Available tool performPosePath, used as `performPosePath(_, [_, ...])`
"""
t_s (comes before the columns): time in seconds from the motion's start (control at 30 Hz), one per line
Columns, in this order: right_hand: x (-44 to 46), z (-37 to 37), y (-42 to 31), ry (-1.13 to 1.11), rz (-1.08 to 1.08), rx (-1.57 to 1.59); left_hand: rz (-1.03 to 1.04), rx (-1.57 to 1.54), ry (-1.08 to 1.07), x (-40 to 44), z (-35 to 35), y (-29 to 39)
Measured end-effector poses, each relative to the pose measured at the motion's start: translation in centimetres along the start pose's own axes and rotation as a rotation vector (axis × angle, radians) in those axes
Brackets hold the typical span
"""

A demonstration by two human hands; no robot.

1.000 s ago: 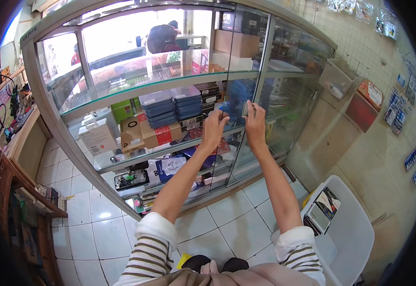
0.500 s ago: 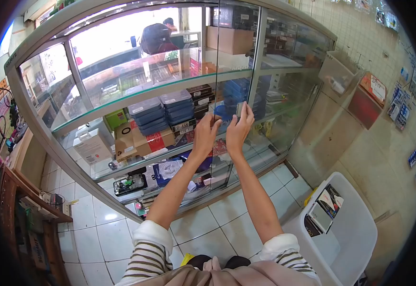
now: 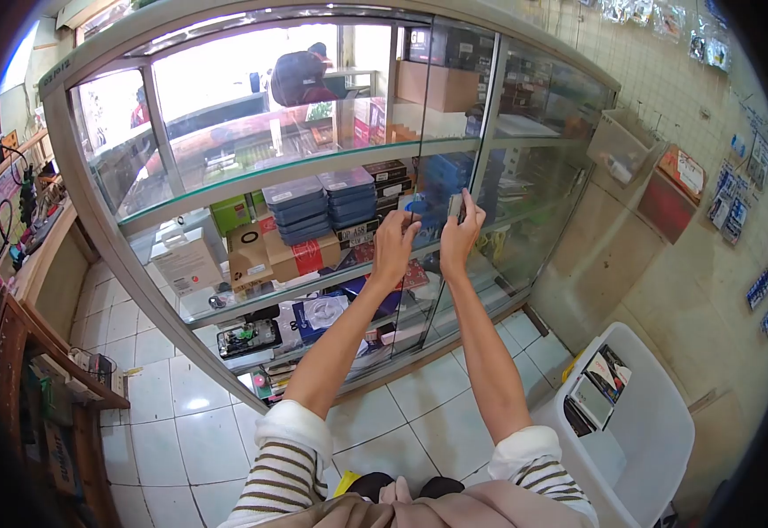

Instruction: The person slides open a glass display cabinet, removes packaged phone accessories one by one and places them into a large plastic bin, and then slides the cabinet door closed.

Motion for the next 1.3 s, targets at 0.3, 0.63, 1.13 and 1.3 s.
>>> performPosePath(0.3, [-4.1, 1.2, -3.0, -0.118, -0.051, 0.059, -0.005, 0.111, 0.026, -1.5, -5.7, 0.1])
performPosePath(0.63, [-9.5, 3.5, -6.0, -0.320, -0.097, 0.111, -0.136, 0.147, 0.116, -4.2, -12.5, 1.2])
performPosePath(1.13, [-9.7, 3.4, -6.4, -0.574, -0.275, 0.070, -0.190, 0.279, 0.235, -5.3, -14.5, 2.8])
performPosePath(1.3, [-11.0, 3.7, -6.6, -0.508, -0.254, 0.069, 0.056, 0.496, 0.195, -4.5, -14.5, 3.6])
Point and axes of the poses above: each hand's wrist, its own x-axis towards the middle knuckle, its own z-axis out of the palm, y = z × x, the point moved 3 cm from there along x, towards the middle knuckle, and after that the axes turned 5 degrees about z, right-handed, at the moved point
